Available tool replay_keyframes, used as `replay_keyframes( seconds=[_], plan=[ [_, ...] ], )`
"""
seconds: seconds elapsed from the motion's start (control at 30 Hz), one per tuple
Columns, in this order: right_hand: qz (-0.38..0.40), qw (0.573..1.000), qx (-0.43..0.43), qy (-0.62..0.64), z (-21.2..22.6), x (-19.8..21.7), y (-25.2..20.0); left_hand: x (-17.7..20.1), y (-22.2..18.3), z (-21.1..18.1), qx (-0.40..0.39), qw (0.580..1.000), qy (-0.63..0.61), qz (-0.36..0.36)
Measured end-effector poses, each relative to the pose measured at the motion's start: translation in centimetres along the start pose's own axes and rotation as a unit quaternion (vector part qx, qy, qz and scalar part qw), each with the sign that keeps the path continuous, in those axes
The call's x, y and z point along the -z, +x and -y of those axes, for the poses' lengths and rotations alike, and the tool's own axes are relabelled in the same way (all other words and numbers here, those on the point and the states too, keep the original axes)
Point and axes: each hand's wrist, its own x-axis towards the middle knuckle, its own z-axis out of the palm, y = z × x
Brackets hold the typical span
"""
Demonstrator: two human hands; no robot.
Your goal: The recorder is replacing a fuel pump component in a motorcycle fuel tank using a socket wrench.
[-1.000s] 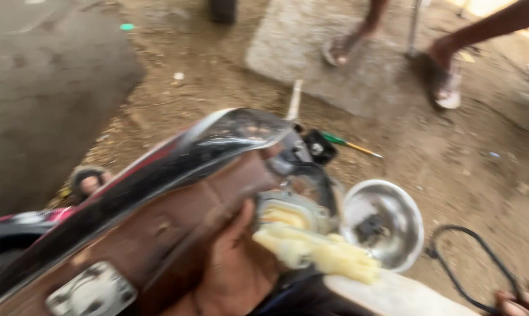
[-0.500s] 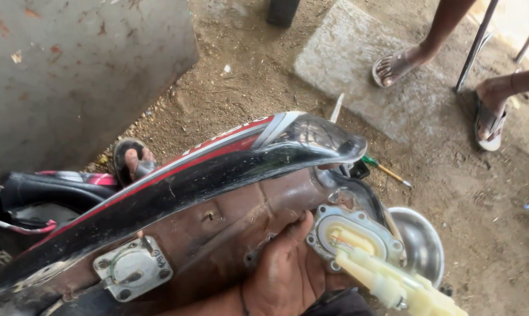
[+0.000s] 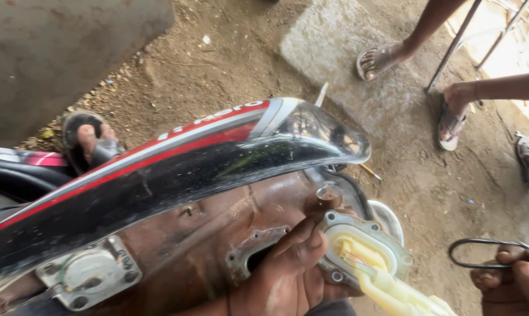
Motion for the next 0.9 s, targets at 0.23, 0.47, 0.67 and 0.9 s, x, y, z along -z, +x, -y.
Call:
replay_keyframes(
  seconds=[0.23,0.47,0.67,0.9],
  plan=[
    [-0.183,0.880,0.347,-0.270,-9.3,-10.1,0.4,-0.1,0.4,-0.3,0.011,1.000,-0.011,0.006],
    [-0.113,0.937,0.264,-0.196,-5.2,-1.4,-0.7,0.4,1.3,-0.7,0.021,1.000,-0.016,0.012],
    [-0.156,0.942,0.202,-0.218,-3.6,-0.4,-0.2,-0.2,1.9,-2.4,-0.040,0.999,-0.014,0.005],
    [0.043,0.974,0.223,-0.019,-1.8,3.2,-0.1,-0.2,1.6,-2.8,-0.047,0.999,-0.021,0.004]
  ],
)
